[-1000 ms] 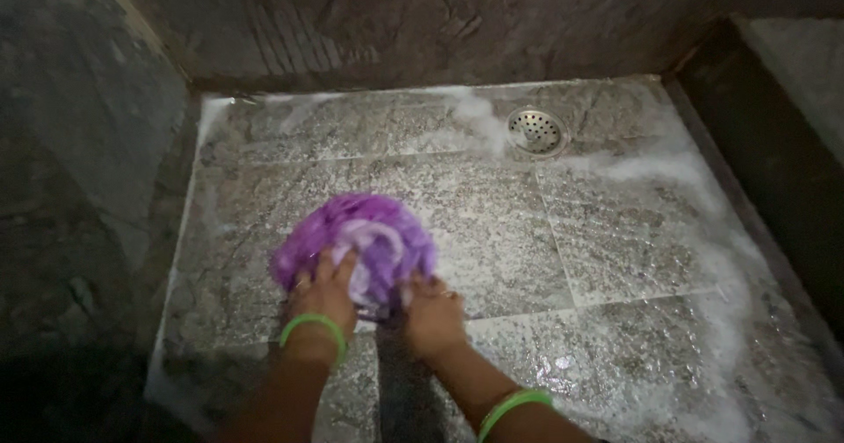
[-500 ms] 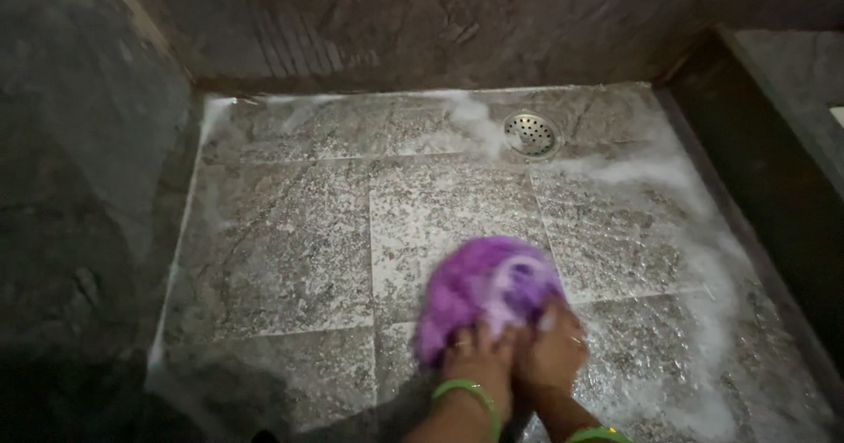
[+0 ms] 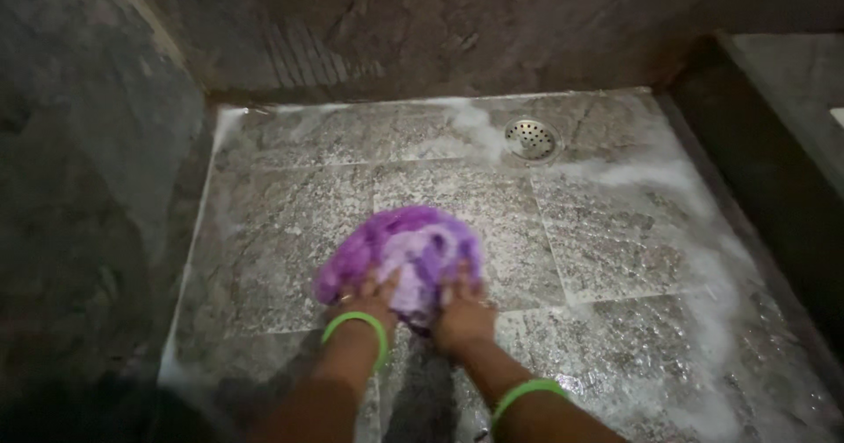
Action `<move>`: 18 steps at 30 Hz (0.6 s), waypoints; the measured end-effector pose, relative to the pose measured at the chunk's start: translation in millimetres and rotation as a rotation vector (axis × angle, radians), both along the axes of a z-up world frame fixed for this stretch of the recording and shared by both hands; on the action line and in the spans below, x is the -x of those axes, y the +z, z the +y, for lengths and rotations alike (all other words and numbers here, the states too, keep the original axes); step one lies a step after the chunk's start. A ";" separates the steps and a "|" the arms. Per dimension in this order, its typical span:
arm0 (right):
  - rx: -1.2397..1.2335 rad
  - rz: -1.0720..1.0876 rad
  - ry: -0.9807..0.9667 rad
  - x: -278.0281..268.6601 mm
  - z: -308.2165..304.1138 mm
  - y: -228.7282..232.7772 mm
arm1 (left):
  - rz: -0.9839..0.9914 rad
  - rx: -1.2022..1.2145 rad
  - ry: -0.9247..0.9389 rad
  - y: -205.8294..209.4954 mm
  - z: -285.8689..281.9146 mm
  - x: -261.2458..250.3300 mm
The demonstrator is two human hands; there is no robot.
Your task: The person is washing a purple loofah and a purple fabric item by hand on a tiled floor using soapy water, scrubbing them repeatedly.
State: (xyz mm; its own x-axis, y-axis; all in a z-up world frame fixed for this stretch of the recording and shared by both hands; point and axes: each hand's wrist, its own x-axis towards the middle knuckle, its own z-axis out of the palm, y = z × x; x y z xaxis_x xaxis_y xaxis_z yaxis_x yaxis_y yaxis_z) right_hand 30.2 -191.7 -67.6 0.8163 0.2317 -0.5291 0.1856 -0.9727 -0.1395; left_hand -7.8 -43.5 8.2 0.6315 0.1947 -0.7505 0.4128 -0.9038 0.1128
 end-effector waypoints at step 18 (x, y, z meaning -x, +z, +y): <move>-0.163 -0.265 -0.250 56.3 -135.2 -1.6 | 0.017 0.106 -0.040 -51.5 -125.1 59.1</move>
State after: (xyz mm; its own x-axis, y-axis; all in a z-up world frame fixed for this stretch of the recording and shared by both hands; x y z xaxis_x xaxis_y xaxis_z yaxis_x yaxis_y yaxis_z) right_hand -26.0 -326.9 -69.2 0.9615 0.0720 -0.2651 -0.0037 -0.9615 -0.2747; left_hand -66.9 -168.7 -43.3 0.6245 0.0886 -0.7760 0.3789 -0.9031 0.2019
